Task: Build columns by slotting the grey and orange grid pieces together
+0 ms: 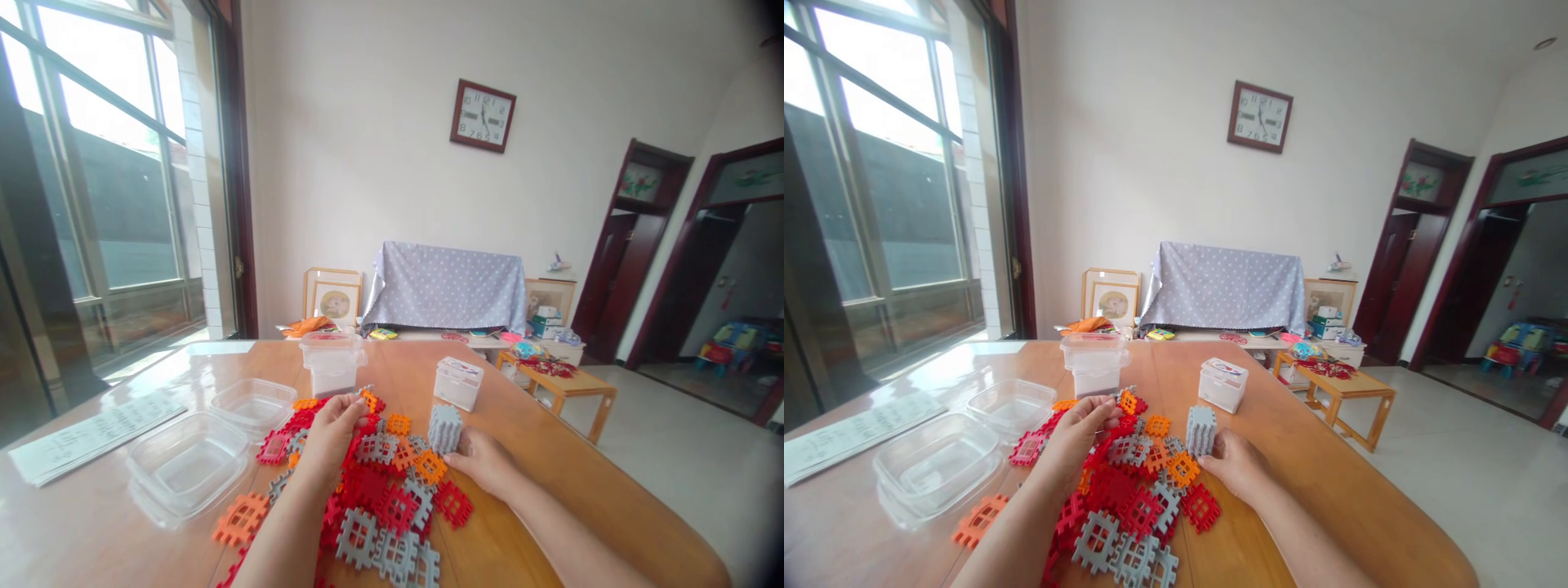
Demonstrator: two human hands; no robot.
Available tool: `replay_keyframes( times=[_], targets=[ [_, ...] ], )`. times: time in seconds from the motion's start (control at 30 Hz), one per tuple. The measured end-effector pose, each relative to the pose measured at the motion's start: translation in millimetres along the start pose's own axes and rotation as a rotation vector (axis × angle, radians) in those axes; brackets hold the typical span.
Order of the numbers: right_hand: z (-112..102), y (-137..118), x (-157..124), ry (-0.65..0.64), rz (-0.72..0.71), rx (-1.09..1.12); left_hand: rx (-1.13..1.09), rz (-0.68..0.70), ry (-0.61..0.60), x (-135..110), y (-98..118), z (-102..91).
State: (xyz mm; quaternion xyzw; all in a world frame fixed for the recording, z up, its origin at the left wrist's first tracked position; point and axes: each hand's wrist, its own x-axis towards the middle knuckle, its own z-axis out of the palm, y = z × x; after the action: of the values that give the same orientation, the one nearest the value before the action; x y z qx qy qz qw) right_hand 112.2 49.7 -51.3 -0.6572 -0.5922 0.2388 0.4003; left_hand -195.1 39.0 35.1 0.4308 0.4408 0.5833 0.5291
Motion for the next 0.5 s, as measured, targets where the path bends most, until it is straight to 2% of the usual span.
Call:
replay_keyframes(
  times=[0.17,0.37,0.5],
  targets=[
    [-3,-7,0,-0.09,-0.012,-0.034,0.019,0.019,0.034,3,-3,0.9],
    [-5,-10,-1,-0.082,-0.026,-0.062,0.048,-0.002,0.003,3,-2,-0.9],
    [-5,-13,0,-0.081,-0.015,-0.159,0.053,0.006,0.007,4,-4,-1.9]
  ],
)
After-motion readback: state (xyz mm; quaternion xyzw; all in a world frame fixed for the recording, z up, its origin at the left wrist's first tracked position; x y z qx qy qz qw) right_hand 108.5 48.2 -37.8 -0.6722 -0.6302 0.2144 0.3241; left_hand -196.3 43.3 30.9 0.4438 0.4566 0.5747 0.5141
